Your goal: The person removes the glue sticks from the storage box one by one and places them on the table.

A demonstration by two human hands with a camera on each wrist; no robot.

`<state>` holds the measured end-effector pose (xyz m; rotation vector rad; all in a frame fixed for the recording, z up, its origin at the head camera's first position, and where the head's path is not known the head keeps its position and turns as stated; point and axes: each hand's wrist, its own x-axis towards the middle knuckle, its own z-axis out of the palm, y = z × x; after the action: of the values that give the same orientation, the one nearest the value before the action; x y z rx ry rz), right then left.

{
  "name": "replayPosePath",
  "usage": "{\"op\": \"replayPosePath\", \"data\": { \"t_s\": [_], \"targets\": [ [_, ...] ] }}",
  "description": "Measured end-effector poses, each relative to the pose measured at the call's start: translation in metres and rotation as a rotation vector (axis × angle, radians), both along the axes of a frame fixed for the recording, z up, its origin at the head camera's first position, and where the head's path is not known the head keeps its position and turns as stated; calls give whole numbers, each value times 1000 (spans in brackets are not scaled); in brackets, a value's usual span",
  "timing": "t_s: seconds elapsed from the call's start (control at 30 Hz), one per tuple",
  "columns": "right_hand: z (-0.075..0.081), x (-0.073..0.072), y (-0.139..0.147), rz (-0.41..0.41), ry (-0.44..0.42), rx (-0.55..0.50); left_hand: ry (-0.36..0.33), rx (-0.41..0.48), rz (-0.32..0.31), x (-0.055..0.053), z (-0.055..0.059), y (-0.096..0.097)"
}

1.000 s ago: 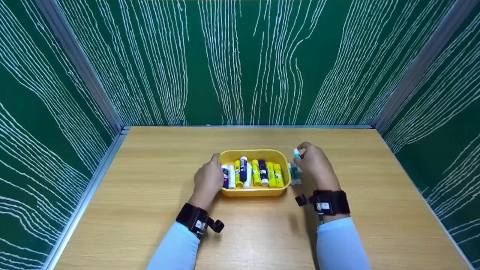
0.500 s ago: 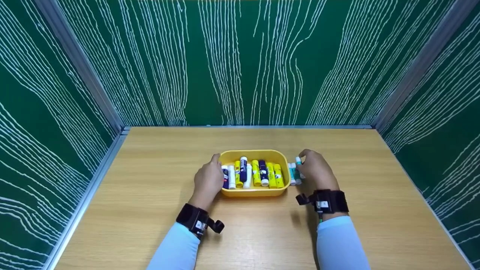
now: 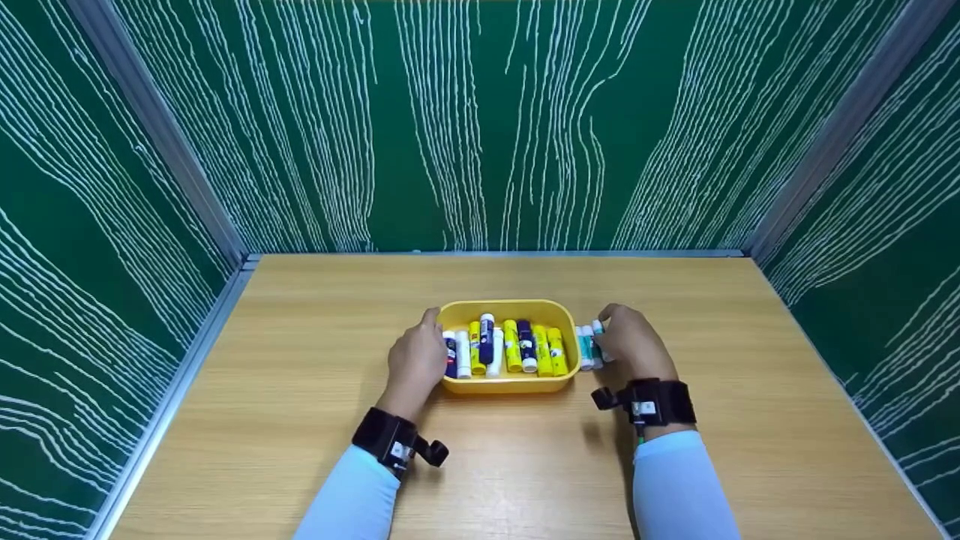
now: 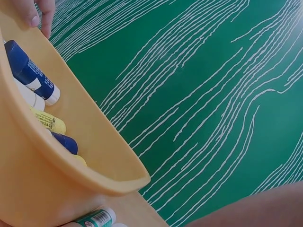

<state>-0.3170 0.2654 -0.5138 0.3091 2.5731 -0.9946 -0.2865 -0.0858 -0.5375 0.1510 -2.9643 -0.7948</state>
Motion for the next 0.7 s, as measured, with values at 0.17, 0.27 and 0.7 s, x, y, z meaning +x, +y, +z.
{"op": "replayPosePath", "data": {
  "t_s": [0.17,0.27,0.7],
  "targets": [
    [0,0,0,-6,-24,-5,-8,4,-1,-1,0,0],
    [1,0,1,4,-28,4,-16,4,2,0,0,0],
    [-4,-2,5,48,-8,23,-20,20,11,1,1,1]
  ]
}}
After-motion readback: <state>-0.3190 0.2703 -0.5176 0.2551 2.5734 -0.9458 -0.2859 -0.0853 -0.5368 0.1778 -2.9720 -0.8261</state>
